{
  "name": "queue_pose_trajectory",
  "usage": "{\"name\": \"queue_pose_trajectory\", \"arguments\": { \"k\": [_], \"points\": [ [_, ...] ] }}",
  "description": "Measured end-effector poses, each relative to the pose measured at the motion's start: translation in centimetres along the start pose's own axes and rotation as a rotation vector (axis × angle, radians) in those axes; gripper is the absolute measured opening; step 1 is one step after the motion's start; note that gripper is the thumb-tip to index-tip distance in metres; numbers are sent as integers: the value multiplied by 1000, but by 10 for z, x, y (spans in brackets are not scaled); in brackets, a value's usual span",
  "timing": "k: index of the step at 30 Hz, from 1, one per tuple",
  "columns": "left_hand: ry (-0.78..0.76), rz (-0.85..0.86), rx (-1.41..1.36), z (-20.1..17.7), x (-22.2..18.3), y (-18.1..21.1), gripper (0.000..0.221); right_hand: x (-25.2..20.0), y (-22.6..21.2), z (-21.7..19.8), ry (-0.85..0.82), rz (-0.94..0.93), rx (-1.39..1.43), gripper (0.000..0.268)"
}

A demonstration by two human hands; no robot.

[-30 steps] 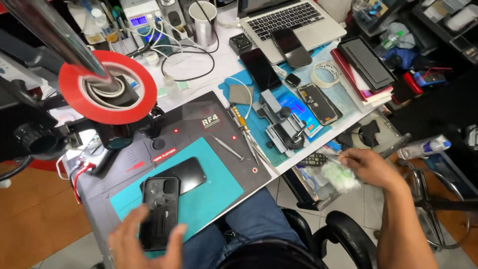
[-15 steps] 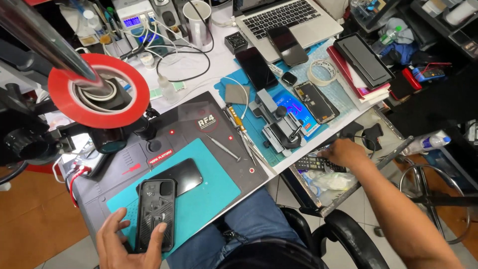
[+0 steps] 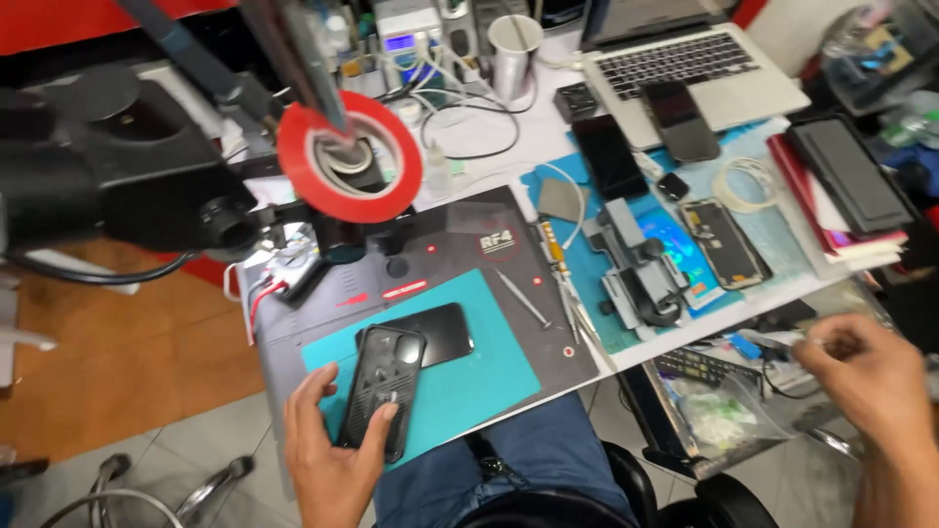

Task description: Cleaning the internal frame of a mobile phone with a cloth and solvent to prepare it for repair or reassembly.

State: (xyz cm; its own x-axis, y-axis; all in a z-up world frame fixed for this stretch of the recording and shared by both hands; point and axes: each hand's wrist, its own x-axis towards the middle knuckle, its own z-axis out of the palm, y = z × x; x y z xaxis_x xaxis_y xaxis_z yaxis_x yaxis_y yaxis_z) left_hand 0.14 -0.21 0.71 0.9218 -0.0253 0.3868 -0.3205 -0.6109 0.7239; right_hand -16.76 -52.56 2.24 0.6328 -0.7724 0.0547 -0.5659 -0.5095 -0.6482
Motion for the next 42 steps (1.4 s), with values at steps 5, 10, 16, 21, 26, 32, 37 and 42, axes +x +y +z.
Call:
{"name": "queue_pose_trajectory", "arguments": {
  "k": [5, 10, 16, 21, 26, 32, 37, 42],
  "points": [
    [216, 84, -76, 1, -13, 62, 51, -64, -93, 20, -124, -334, 344, 26],
    [-359, -54, -721, 16, -39, 89, 77, -135, -193, 90, -467, -720, 567, 15],
    [-219, -223, -731, 22, -42, 73, 33, -106, -247, 124, -643, -965, 585, 5],
    [-209, -447, -892, 15, -38, 59, 39, -5, -297, 206, -380, -621, 466, 59],
    [-234, -443, -868, 12, -36, 63, 37, 45, -337, 273, -466, -496, 255, 107],
    [-208, -380, -920, 14, -41, 62, 23, 44, -357, 293, -411, -582, 125, 66],
    [-130, -250, -757, 13, -41, 64, 24, 78, -326, 332, -279, -774, 62, 35],
    [-172, -302, -948, 9, -41, 68, 19, 53, -330, 266, -259, -628, 584, 28]
  ]
}}
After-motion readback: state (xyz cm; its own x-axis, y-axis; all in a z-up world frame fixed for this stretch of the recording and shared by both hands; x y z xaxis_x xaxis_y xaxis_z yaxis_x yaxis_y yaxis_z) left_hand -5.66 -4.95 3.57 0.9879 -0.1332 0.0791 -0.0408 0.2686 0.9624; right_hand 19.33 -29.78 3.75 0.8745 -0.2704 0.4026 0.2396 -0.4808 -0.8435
